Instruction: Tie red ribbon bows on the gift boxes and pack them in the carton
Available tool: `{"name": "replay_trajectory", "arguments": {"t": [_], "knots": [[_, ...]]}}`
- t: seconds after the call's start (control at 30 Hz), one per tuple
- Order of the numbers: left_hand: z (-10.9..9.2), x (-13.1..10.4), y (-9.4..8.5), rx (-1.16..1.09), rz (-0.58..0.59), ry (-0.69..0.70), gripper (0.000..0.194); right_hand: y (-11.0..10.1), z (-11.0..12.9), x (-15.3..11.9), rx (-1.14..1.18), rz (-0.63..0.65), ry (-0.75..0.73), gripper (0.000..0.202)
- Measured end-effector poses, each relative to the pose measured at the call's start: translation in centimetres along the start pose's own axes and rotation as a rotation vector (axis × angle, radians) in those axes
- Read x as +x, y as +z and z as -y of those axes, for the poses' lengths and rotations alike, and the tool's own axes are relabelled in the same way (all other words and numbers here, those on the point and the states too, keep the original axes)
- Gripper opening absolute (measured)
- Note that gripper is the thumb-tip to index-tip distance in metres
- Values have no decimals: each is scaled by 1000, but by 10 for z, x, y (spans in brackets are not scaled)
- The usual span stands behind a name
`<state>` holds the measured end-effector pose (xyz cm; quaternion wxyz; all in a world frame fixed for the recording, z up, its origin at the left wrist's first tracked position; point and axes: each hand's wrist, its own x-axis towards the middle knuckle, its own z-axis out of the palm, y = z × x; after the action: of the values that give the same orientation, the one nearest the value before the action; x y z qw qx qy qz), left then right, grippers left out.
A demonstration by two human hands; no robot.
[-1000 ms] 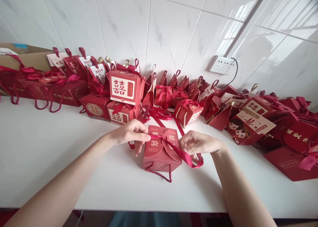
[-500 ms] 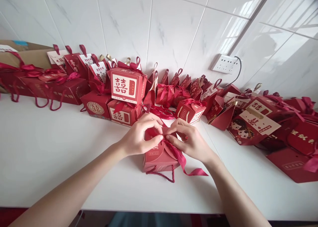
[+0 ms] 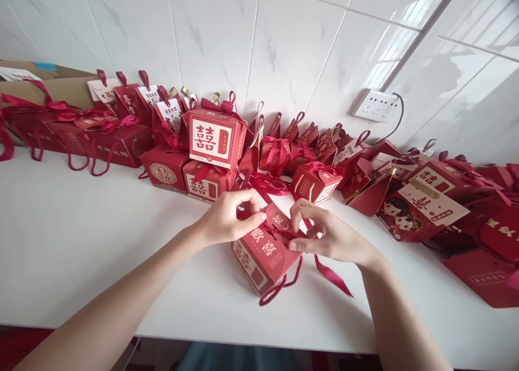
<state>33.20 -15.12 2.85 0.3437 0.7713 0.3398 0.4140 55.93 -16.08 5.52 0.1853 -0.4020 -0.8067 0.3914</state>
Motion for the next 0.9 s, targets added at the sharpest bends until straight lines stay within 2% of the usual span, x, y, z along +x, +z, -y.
{"name": "replay_trajectory", "arguments": {"t": [0.1,0.23,0.43,0.57,0.7,0.9], "knots": [[-1,0,-5,-166,89,-121,17,-6,-6,1,69,47,54,34],[-1,1,-14,-395,294,-299,17,-10,-8,0,-1,26,122,41],[-3,0,-23,-445,485,-404,25,-16,-7,-4,-4,33,190,50],[0,0,-22,-415,522,-395,36,-18,-5,-8,120,126,209,52],[-1,0,-21,-347,558,-391,31,-19,-1,-11,246,219,252,46],[-4,-2,-17,-307,507,-388,30,-21,-5,-14,516,436,161,35]]}}
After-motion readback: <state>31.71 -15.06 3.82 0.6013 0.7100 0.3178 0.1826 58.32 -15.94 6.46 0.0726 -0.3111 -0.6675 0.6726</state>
